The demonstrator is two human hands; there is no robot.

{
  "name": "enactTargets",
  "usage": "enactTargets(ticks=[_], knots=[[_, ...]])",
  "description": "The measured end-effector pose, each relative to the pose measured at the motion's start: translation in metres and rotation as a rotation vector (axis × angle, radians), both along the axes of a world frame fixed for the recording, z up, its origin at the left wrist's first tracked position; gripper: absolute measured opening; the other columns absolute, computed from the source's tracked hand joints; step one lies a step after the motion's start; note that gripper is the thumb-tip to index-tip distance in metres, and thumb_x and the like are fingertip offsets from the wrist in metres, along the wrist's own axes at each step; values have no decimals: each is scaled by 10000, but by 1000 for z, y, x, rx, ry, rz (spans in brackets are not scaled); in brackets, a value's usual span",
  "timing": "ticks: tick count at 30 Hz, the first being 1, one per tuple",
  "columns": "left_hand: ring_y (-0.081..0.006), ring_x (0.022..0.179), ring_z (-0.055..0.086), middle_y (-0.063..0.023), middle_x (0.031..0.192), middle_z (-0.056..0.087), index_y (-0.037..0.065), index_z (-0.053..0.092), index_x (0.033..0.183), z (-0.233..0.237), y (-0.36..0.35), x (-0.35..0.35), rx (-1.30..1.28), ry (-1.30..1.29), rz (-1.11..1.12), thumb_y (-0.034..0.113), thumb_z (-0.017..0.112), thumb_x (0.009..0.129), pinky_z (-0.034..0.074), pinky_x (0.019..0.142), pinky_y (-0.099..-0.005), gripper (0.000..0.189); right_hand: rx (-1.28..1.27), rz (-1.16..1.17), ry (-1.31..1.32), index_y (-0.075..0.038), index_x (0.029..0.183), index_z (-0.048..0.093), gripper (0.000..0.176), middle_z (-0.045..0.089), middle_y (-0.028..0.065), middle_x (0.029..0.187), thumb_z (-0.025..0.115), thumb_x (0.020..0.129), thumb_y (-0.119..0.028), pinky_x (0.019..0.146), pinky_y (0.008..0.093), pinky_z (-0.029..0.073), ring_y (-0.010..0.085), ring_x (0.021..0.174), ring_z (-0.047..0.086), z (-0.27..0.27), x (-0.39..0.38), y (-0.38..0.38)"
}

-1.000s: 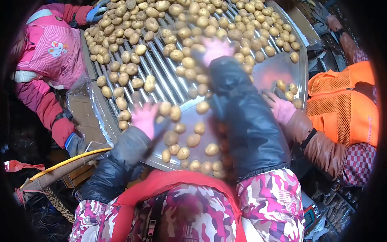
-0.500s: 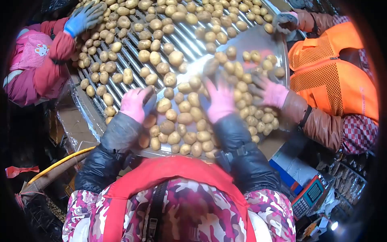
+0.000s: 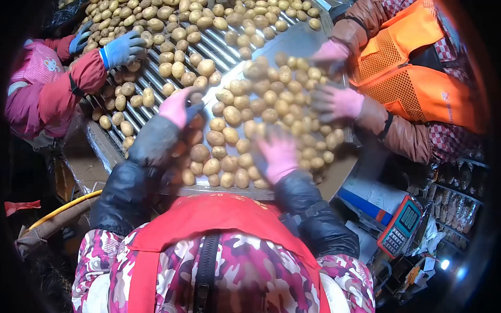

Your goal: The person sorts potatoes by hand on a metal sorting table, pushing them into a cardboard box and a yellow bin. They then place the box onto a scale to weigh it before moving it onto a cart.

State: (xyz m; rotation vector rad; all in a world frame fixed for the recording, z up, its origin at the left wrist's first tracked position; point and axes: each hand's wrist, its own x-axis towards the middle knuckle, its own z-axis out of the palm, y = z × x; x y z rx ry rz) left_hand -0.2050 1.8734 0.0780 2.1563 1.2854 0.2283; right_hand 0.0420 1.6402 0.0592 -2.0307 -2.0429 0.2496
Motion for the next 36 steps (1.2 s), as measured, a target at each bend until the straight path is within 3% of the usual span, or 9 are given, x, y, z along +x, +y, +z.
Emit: enactTargets(ticks=[4,8,13,17,19,23,28,31,36], knots=[[-225,1056,689,-101,1273,672,63,610,1344,-8,-28,-81,-652,-831,374,233,765,915,579,887,-348,487,147,-157,-4,-148,1409,585,602,508,228,1463,690,873,-399,1140,594,337,427,1350,461,5,6,32],[-189,1043,677,-76,1317,622,76,605,1342,31,-90,-109,-1033,-1066,730,175,677,978,584,875,-316,383,170,-188,17,-117,1492,512,687,446,265,1520,679,913,-446,1175,611,297,461,1421,400,-18,-22,112],[-199,1094,665,-60,1308,601,86,606,1359,-10,-136,-157,-948,-940,330,91,587,1014,579,868,-284,346,-371,308,22,-173,1455,518,600,399,180,1593,642,923,-422,1221,627,210,398,1474,376,32,-127,138],[-224,1124,638,-100,1391,568,23,588,1373,19,-143,-160,-989,-949,691,155,592,1026,581,918,-329,371,-134,686,102,-213,1491,509,618,389,154,1603,649,891,-253,1208,639,246,474,1482,338,8,-147,104],[-223,1071,649,-127,1345,595,4,588,1353,14,-161,-180,-692,-861,506,143,576,1026,580,902,-327,356,-127,835,43,-202,1467,533,612,429,155,1578,673,873,-249,1197,635,268,463,1473,357,20,-121,109],[-194,886,680,-168,1214,652,-32,602,1261,20,-193,-242,-312,-569,104,92,519,1026,581,810,-302,278,-269,615,-38,-191,1453,547,694,477,168,1535,754,811,-353,1190,596,292,421,1422,425,52,-80,141],[-231,891,703,-165,1089,685,-33,620,1243,52,-244,-279,-953,-773,939,163,629,989,582,789,-343,321,122,319,-152,-182,1442,562,634,495,202,1507,695,895,-475,1206,584,259,425,1417,415,-3,-32,184],[-275,832,696,-179,1090,698,27,638,1286,50,-250,-278,238,372,423,207,675,946,577,757,-357,387,220,292,-142,-157,1463,553,635,491,212,1510,712,918,-442,1155,553,342,426,1383,455,7,-59,235],[-346,1106,654,-188,1205,664,52,642,1303,88,-169,-189,72,3,311,121,761,870,538,940,-421,455,-125,122,-132,-296,1471,538,633,449,171,1570,657,914,-573,1169,666,256,408,1468,380,9,-138,282]])
